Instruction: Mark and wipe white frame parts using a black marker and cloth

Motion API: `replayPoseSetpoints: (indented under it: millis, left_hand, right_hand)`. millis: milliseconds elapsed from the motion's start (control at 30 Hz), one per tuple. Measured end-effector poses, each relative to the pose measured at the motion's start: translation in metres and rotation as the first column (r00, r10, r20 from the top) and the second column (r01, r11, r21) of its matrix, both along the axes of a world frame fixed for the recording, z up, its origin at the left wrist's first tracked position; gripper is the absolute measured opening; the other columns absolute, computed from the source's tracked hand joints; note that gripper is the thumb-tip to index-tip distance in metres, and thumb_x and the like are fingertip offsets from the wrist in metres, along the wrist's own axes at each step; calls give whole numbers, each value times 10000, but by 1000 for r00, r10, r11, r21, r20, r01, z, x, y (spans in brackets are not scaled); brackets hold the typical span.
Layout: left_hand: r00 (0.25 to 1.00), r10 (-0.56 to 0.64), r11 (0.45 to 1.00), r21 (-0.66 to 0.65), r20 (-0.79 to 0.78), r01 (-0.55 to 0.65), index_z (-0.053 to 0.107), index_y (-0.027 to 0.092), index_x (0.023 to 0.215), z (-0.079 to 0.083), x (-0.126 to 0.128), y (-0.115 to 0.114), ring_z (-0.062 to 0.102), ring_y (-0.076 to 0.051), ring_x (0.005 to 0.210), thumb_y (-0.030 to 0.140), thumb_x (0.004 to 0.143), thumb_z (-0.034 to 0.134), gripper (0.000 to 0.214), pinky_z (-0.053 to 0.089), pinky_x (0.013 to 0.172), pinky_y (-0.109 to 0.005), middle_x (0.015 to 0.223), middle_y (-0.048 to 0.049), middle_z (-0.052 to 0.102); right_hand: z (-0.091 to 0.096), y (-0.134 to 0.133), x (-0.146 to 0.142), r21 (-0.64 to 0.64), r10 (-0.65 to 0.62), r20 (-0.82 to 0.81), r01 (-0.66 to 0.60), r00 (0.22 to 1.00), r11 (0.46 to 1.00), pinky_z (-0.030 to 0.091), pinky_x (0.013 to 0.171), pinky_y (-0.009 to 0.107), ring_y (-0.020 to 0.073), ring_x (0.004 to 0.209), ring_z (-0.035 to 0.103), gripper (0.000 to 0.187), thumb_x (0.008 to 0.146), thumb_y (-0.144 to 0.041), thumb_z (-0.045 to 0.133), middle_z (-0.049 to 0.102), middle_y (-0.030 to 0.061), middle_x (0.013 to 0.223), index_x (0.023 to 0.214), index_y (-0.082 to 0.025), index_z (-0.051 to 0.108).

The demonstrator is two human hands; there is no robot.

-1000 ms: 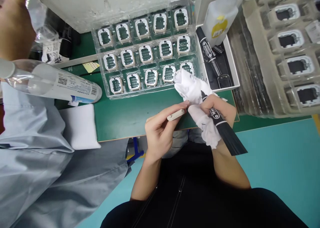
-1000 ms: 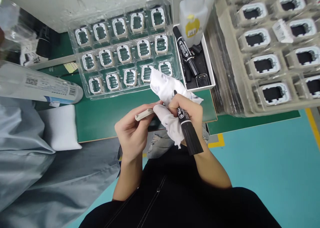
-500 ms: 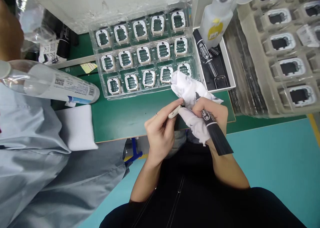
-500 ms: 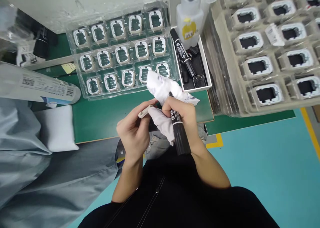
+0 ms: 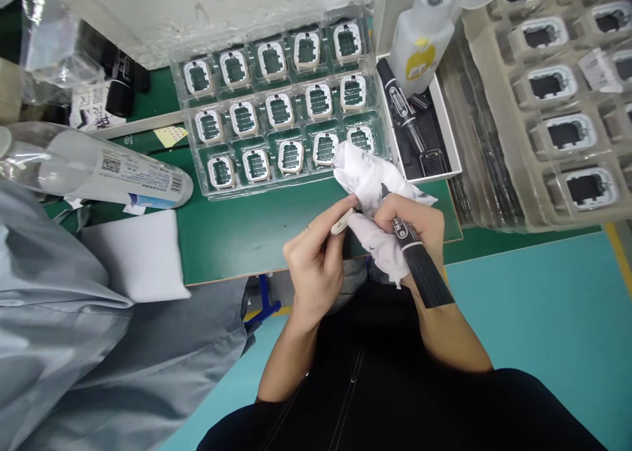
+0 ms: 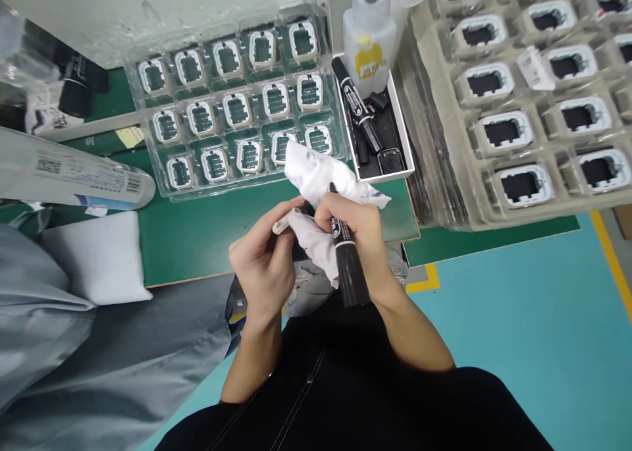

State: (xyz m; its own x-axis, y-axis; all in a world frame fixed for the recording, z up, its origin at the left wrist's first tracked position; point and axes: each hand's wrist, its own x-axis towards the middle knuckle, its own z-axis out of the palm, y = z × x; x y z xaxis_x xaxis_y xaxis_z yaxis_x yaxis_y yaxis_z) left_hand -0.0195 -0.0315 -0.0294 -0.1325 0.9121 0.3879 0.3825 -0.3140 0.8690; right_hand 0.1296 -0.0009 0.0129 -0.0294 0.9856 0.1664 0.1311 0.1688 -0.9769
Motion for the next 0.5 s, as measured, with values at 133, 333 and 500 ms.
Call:
replayPoseSetpoints:
  millis: [133, 333, 500]
  left_hand:
    - [1000, -7, 1000, -8, 2, 7, 861, 269, 1371, 0, 0, 0, 884, -228, 1139, 165, 1129, 645, 341, 705, 1012, -329, 1300, -38, 902]
    - [1000, 11, 1000, -23, -15, -11, 865, 269, 1363, -2, 0, -1, 887, -236, 1096, 215, 1139, 642, 320, 713, 974, -340, 1277, -49, 906]
    - [999, 20, 1000, -11, -39, -20, 865, 270, 1364, -3, 0, -2, 887, -227, 1067, 204, 1135, 644, 325, 711, 929, -323, 1260, -46, 909]
  right_hand:
    - [-6, 2, -1, 30, 15, -79, -13, 997, 999, 239, 532, 321, 81, 545, 231, 643, 932, -407, 897, 327, -97, 574, 604, -232, 373]
    - [-10, 2, -1, 33, -2, -35, 3, 999, 999, 245, 526, 327, 91, 537, 232, 654, 946, -483, 863, 318, -91, 559, 594, -238, 368]
    - [-9, 1, -2, 55, -12, -33, 14, 999, 998, 244, 525, 326, 92, 541, 236, 655, 959, -487, 850, 317, -86, 568, 603, -236, 360]
